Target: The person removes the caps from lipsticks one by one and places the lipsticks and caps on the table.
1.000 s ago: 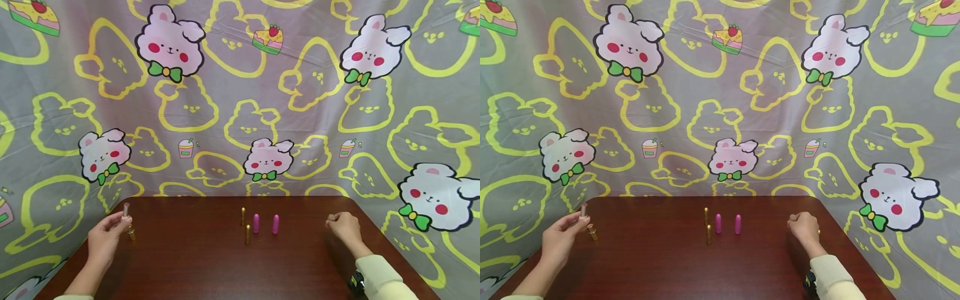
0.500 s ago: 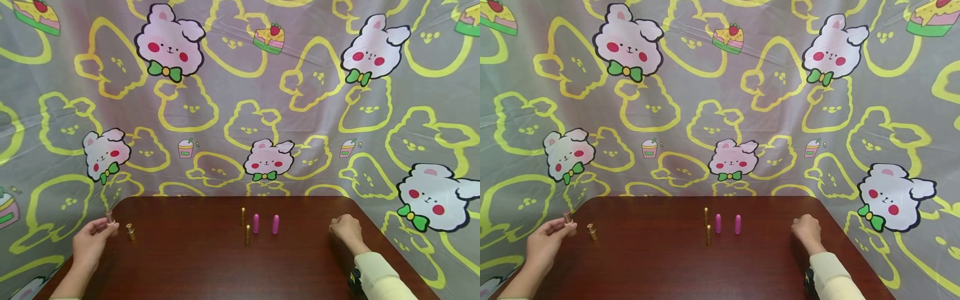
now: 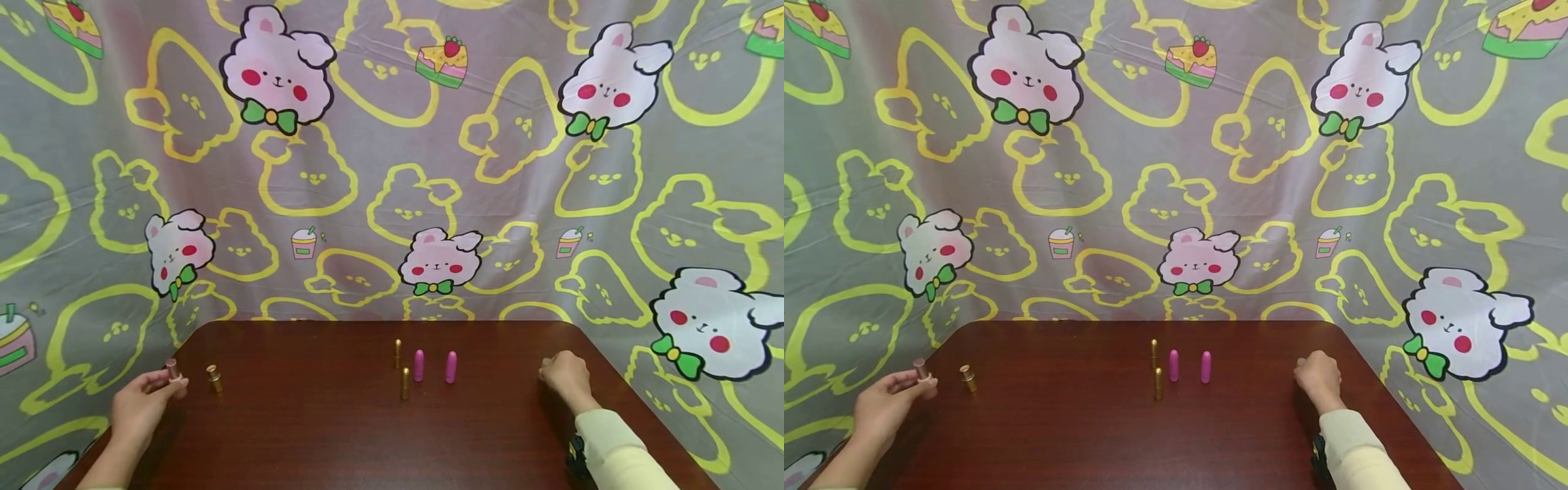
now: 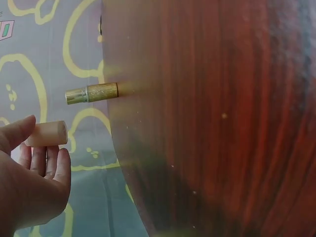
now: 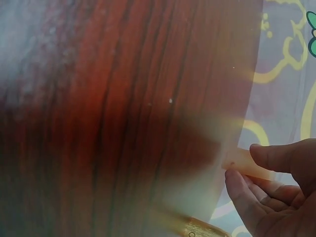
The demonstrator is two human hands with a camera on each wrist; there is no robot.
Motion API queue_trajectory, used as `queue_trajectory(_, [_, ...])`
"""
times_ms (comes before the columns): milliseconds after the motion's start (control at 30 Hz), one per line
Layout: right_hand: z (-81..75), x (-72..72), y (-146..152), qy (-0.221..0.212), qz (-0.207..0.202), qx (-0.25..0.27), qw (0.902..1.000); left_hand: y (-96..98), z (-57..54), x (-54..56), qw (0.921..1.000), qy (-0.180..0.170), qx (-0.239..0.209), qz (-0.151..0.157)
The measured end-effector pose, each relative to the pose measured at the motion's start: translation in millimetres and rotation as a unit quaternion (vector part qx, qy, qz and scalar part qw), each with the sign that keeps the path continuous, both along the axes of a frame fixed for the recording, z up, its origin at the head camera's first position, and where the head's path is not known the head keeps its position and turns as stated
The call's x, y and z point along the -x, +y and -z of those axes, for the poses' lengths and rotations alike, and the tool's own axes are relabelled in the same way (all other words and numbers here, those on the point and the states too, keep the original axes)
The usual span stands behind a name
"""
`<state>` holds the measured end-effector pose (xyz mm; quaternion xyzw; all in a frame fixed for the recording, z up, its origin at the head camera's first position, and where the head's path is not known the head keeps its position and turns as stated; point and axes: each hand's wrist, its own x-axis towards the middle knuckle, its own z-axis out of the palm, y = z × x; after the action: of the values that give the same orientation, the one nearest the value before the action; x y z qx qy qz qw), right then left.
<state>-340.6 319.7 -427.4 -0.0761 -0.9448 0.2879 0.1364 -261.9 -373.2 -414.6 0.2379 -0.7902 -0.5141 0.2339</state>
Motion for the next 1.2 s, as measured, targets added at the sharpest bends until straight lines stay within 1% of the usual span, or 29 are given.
queue_trajectory(167, [2.0,-0.8,-1,-0.003,-0.001,0.004,1.0000,-1.7,1.0,-1.2,0.9999,-0.012,-0.001,0.006])
queue_trajectory(467, [1.5,-0.5,-2,0.003,0.002,-0.011,0.9999,-6.7,6.4,0.5,0.9992,-0.033,0.018,0.015])
queue_trajectory(567, [0.5,-0.9,-2,0.000,0.003,-0.015,0.9999,-8.6,9.7,1.2,0.9985,-0.040,0.032,0.019])
queue_trajectory(900, [0.5,0.8,0,-0.006,0.004,-0.019,0.9998,-9.4,15.9,5.3,0.9957,-0.050,0.061,0.049])
queue_trajectory(1033, [2.9,1.5,0,-0.017,0.005,-0.018,0.9997,-8.5,17.3,7.6,0.9938,-0.049,0.070,0.070])
queue_trajectory(1200, [6.1,2.1,1,-0.020,0.007,-0.019,0.9996,-7.0,19.3,11.3,0.9895,-0.048,0.100,0.092])
